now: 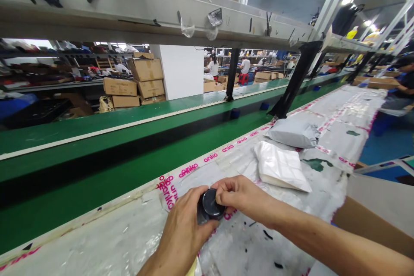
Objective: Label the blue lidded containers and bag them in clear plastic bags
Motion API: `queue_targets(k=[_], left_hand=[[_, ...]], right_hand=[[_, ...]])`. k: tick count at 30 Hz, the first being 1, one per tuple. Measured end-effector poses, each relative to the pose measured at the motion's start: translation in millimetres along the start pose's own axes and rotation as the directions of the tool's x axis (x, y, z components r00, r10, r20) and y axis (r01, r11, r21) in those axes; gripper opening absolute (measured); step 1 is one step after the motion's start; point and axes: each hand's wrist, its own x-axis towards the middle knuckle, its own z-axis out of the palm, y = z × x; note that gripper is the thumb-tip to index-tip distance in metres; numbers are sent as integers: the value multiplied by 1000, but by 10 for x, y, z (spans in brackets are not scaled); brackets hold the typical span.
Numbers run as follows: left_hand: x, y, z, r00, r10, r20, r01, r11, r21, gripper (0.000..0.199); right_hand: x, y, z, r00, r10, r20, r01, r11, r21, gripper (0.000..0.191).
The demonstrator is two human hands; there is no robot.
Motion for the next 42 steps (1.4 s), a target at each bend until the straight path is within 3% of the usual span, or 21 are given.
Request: queue_targets(k=[12,42], left_hand=[[-10,25,-24,1000,-3,5,3,1000,11,57],[-2,-2,-4,1000,17,3,-17,999,51,55]], right_hand=[[13,-13,17,1000,-2,9,3,999,-33,8],[45,80,27,990,-62,-127,32,973,-228,7]])
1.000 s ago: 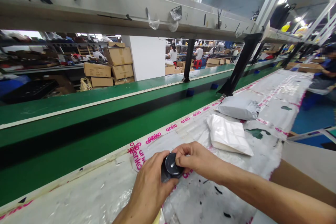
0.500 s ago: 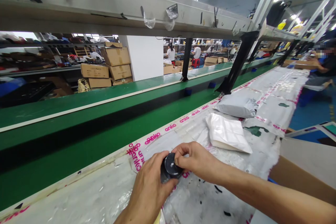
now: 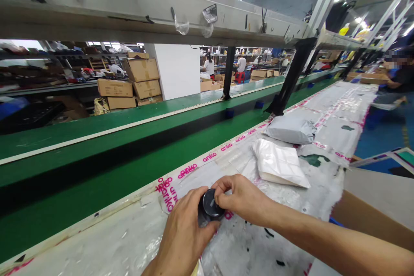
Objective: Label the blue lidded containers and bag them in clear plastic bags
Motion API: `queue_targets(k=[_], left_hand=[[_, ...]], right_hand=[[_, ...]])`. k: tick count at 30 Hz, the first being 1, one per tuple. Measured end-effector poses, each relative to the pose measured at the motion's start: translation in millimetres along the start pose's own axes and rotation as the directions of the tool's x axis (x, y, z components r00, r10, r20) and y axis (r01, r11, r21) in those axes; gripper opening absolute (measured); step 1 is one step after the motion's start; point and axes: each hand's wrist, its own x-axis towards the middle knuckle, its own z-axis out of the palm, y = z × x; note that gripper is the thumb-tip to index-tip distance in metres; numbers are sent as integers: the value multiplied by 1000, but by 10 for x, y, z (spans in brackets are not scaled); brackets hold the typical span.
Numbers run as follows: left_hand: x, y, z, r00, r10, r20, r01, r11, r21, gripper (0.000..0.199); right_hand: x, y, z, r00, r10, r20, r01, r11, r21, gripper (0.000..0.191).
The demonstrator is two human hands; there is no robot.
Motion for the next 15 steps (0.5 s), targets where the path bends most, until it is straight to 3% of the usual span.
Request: queue_targets(k=[8,15], left_hand=[[7,-21,3,1000,10,-2,-10,1000,19,56],[0,-32,6,1000,19,-7,-19,1000,19,55]], right_hand=[[25,56,-28,999,41,2,-41,999,18,11],[-25,-8,13,995,101,-10,-98,983,154,23]])
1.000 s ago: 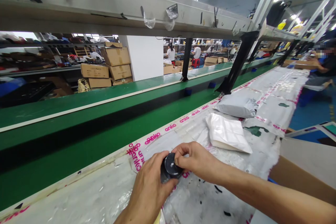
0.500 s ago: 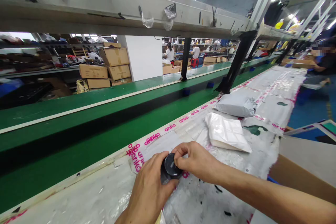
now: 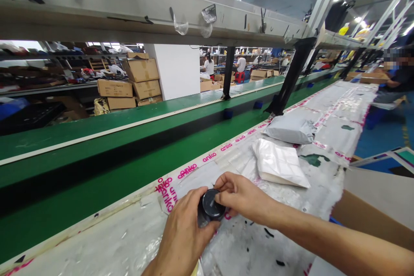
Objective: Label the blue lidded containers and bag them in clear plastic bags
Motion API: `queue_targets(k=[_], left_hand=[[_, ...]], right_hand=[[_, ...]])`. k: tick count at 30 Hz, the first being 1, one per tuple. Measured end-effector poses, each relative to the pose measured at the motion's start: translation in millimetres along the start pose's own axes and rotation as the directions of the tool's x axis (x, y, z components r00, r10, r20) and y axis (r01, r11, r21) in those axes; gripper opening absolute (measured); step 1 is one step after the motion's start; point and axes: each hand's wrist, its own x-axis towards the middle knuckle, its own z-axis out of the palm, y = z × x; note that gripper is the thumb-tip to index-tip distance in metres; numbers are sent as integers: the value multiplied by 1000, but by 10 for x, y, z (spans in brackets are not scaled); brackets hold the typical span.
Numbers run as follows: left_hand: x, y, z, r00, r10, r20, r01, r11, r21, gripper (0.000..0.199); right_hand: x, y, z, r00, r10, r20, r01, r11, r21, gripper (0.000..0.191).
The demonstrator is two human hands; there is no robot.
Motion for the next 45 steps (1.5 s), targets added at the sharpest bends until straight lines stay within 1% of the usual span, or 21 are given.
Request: queue_targets(k=[2,4,8,10,15,17,20,26,28,30,32,33,34,36,37,39,41,43,45], left_hand=[[0,-15,8,1000,-6,-3,6,1000,3,57],[0,-22,9,1000,-15,-1,15,1000,2,57],[1,7,-14,999,-28,17,28,999,-18,55],[4,26,-25,999,-28,24,29,999,-25,53],[6,17,-15,998,-58,7,58,998,-7,57],[1,9,-9,998,-62,5,62,998,-7,56],[-3,16,-9,999,-53,4,53,999,-10,55],[21,27,-15,998,-57,-4,57,998,-20,57],[23,20,-10,999,-49,-19,48,998,-28,58],[21,8,1,999,-31,-31,30,999,-29,58],[16,-25,14,999,-16,-39,15,999,-30,54],[13,-55,18,999,-10,-35,9,999,-33,55],[11,-95,20,1000,-9,-28,7,999,-41,59],[8,-199,11,1000,-9,3,9,997,-73,74],[9,-257,-2,1000,-5,30,8,995,-96,82],[13,-360,-38,997,20,80,-8,989,-148,88],[17,-416,-80,994,46,101,-28,984,-174,84],[20,-412,-114,995,34,90,-19,987,-158,77],[27,-364,-136,997,-8,76,18,992,-122,69]], right_hand=[[-6,6,16,999,-36,-3,36,999,-26,26],[6,23,23,999,-43,16,44,998,-46,27],[46,50,13,997,46,69,-45,999,-14,22],[57,71,9,996,57,72,-57,998,3,25],[60,179,24,996,-88,27,89,995,-45,35],[65,194,26,997,-68,26,69,997,-47,37],[86,161,17,997,0,78,1,1000,-8,37],[104,63,-64,991,16,136,-18,1000,18,42],[52,37,-124,991,-3,134,-2,999,37,50],[-39,13,-174,992,-90,86,93,995,-33,51],[-144,-6,-189,971,-230,58,237,950,-201,47],[-191,-11,-181,948,-305,90,318,901,-295,51],[-227,-12,-165,919,-366,147,394,840,-372,57],[-259,5,-119,864,-436,250,502,722,-476,63],[-252,22,-99,849,-452,275,527,677,-513,64],[-204,65,-87,845,-470,253,524,636,-567,64],[-127,98,-132,849,-493,189,496,624,-604,67],[-33,95,-240,851,-516,94,448,623,-641,68],[74,50,-400,855,-518,-14,374,634,-677,66]])
